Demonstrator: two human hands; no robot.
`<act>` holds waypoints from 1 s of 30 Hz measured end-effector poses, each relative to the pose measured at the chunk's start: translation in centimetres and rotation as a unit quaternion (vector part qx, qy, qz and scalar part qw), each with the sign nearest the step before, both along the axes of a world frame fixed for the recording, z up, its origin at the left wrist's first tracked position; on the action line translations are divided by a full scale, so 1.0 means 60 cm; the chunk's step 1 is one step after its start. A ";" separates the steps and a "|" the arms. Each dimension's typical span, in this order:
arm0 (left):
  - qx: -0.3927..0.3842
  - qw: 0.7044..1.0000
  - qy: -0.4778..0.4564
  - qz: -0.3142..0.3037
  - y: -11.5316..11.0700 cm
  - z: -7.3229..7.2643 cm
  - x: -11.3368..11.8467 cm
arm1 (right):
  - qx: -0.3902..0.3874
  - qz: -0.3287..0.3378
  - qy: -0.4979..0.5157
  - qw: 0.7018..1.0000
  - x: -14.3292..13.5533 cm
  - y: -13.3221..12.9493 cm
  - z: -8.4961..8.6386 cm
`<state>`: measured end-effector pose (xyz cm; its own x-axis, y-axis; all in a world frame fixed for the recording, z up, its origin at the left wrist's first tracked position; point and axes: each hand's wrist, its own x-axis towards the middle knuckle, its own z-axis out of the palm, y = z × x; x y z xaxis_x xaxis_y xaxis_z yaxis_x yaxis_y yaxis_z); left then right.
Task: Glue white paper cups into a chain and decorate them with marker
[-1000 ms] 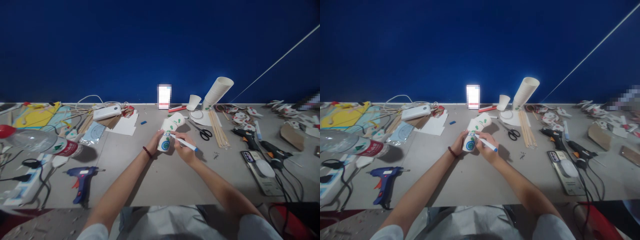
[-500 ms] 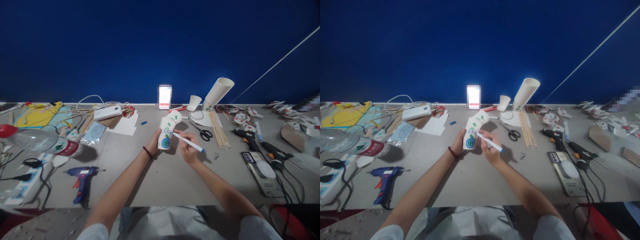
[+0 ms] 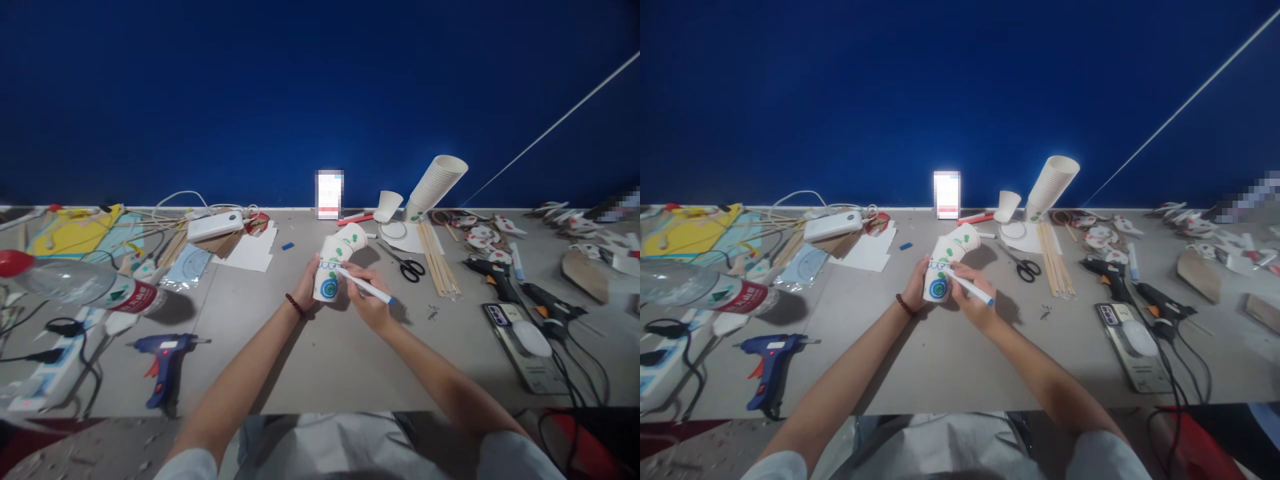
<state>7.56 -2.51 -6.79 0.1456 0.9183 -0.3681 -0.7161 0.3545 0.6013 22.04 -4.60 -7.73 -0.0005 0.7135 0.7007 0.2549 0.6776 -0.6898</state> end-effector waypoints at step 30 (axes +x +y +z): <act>0.054 0.996 0.040 0.053 0.000 -0.018 0.005 | 0.017 -0.025 -0.055 0.998 0.004 0.001 0.005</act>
